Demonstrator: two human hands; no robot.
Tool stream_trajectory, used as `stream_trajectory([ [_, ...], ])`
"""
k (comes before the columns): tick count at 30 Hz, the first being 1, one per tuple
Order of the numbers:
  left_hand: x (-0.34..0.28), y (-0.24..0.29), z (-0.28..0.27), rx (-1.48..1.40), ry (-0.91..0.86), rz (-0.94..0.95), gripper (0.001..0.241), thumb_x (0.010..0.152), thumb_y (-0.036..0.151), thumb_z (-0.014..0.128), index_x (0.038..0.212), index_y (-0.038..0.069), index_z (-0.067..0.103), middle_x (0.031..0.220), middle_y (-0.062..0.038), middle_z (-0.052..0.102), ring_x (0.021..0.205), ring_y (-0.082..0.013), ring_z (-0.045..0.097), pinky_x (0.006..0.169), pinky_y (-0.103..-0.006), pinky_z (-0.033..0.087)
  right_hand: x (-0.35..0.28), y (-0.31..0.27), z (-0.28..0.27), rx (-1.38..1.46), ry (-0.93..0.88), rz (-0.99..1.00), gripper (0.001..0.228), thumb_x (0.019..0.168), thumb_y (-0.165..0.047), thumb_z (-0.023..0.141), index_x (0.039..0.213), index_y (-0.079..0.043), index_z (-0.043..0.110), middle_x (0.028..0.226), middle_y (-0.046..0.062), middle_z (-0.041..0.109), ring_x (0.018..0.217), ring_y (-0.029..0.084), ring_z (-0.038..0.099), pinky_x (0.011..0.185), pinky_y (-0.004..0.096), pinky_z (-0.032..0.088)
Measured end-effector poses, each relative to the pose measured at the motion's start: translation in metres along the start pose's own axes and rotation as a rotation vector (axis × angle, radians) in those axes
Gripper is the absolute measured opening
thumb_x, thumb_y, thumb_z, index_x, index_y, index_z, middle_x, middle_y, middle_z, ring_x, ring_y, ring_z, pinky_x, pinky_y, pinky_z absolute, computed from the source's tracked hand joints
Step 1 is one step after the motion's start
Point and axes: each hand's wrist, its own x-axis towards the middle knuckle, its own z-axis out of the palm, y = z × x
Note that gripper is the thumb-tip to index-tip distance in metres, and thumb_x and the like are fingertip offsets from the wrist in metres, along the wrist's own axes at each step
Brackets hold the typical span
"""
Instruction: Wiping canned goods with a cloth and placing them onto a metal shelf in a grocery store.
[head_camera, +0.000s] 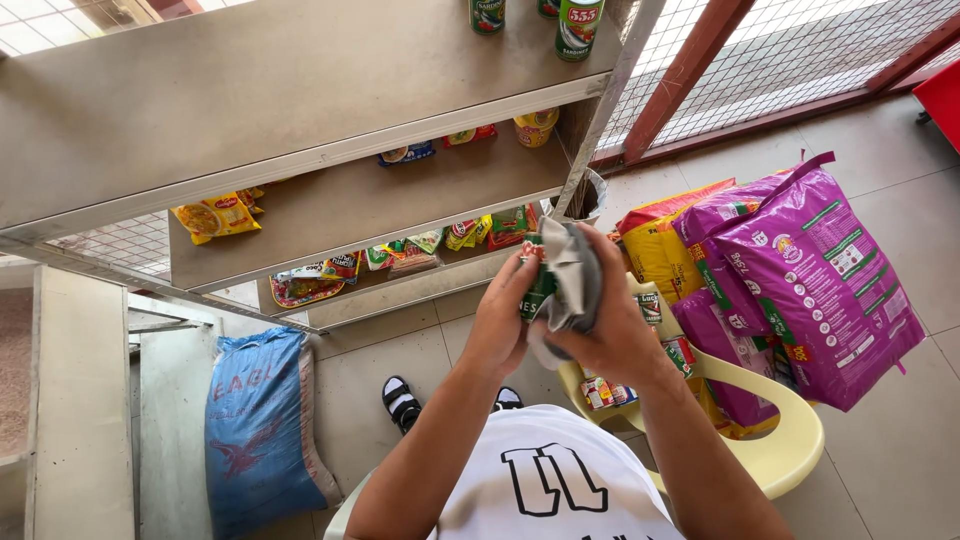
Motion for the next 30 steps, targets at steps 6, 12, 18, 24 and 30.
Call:
stream_trajectory([
  [6, 0.002, -0.013, -0.015, -0.035, 0.007, -0.005, 0.043, 0.111, 0.028, 0.041, 0.142, 0.001, 0.053, 0.128, -0.010, 0.066, 0.116, -0.0165, 0.064, 0.104, -0.0340, 0.050, -0.002, 0.027, -0.001, -0.107, -0.013, 0.086, 0.083, 0.081, -0.018, 0.085, 0.150, -0.005, 0.041, 0.130, 0.016, 0.063, 0.117, 0.026, 0.064, 0.098, 0.038, 0.055],
  [12, -0.003, -0.007, -0.011, 0.032, -0.012, 0.007, 0.047, 0.109, 0.025, 0.039, 0.148, 0.001, 0.048, 0.134, -0.011, 0.063, 0.120, -0.0157, 0.061, 0.107, -0.0314, 0.047, 0.003, -0.005, -0.002, -0.022, 0.026, -0.005, 0.084, 0.082, -0.022, 0.084, 0.150, -0.004, 0.037, 0.132, 0.015, 0.061, 0.119, 0.023, 0.063, 0.099, 0.037, 0.055],
  [18, -0.010, 0.000, -0.009, 0.314, -0.110, 0.104, 0.046, 0.108, 0.021, 0.053, 0.148, 0.001, 0.044, 0.129, -0.010, 0.061, 0.116, -0.0132, 0.060, 0.101, -0.0297, 0.050, -0.006, 0.026, -0.012, -0.128, -0.021, 0.118, 0.082, 0.080, -0.023, 0.085, 0.148, -0.005, 0.042, 0.127, 0.017, 0.067, 0.114, 0.024, 0.067, 0.097, 0.037, 0.056],
  [24, -0.010, 0.009, 0.001, 0.053, 0.010, -0.056, 0.034, 0.102, 0.027, 0.056, 0.129, 0.010, 0.048, 0.112, -0.004, 0.063, 0.101, -0.0124, 0.064, 0.086, -0.0304, 0.056, -0.001, -0.007, 0.002, -0.052, -0.003, -0.021, 0.087, 0.081, -0.025, 0.086, 0.149, -0.003, 0.038, 0.130, 0.021, 0.061, 0.116, 0.028, 0.064, 0.097, 0.039, 0.054],
  [30, -0.014, 0.002, -0.038, 0.060, 0.031, -0.110, 0.035, 0.111, 0.035, 0.050, 0.132, 0.007, 0.047, 0.109, -0.005, 0.063, 0.093, -0.0131, 0.063, 0.073, -0.0304, 0.053, -0.010, 0.008, 0.017, -0.230, -0.020, 0.070, 0.082, 0.076, -0.029, 0.087, 0.144, -0.006, 0.047, 0.121, 0.018, 0.069, 0.110, 0.029, 0.071, 0.095, 0.037, 0.057],
])
